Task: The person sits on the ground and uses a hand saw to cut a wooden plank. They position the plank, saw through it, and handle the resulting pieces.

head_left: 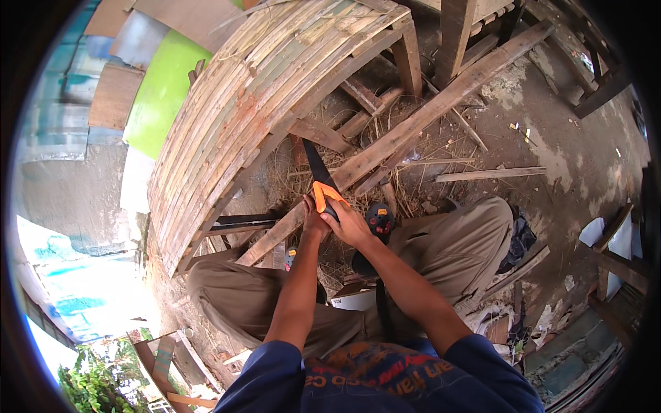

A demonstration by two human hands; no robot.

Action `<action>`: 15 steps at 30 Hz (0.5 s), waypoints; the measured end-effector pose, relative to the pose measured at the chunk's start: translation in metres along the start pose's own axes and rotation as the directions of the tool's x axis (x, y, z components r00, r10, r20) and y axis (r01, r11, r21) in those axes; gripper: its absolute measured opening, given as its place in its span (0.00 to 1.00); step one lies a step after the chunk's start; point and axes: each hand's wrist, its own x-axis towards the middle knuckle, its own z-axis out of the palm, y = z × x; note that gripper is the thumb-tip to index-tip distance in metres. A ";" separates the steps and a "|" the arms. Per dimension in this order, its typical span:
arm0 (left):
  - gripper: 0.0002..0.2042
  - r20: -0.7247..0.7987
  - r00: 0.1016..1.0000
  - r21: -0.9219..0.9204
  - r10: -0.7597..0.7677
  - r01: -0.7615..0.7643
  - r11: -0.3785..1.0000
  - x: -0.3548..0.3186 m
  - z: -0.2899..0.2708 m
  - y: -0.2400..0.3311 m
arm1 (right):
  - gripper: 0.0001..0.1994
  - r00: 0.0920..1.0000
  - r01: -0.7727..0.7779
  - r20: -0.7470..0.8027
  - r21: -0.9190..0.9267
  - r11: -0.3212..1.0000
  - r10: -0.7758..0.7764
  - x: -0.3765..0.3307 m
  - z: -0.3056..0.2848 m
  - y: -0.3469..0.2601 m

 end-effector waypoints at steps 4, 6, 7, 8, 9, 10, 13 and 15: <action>0.48 0.091 0.995 0.028 0.047 -0.050 0.998 0.004 0.001 -0.006 | 0.28 0.996 -0.091 -0.027 -0.053 0.994 0.089 -0.002 -0.002 -0.008; 0.50 0.055 0.998 0.035 0.016 -0.018 0.999 0.000 0.030 -0.039 | 0.29 0.997 -0.042 0.055 -0.089 0.995 0.047 -0.001 0.010 -0.020; 0.50 0.042 0.999 0.032 0.026 -0.027 0.999 0.000 0.030 -0.038 | 0.29 0.997 -0.056 0.045 -0.108 0.993 0.061 0.000 0.008 -0.020; 0.54 0.121 0.992 -0.065 0.016 -0.008 0.998 0.004 0.026 -0.039 | 0.29 0.997 -0.067 0.038 -0.124 0.990 0.072 0.003 0.007 -0.021; 0.54 0.208 0.978 -0.028 -0.015 0.021 0.999 0.004 0.024 -0.040 | 0.28 0.996 -0.076 0.033 -0.139 0.987 0.081 0.005 0.007 -0.023; 0.54 0.284 0.959 0.007 -0.013 0.011 1.000 0.010 0.003 -0.016 | 0.27 0.994 -0.104 -0.033 -0.096 0.990 0.101 0.008 0.002 -0.013; 0.55 0.380 0.923 0.040 -0.055 0.043 0.998 0.010 -0.035 0.014 | 0.22 0.976 -0.195 -0.096 0.015 0.981 0.195 0.019 -0.002 -0.004; 0.55 0.412 0.903 0.091 -0.125 0.095 0.991 0.012 -0.043 0.018 | 0.19 0.946 -0.325 0.008 0.011 0.946 0.325 0.028 -0.001 -0.007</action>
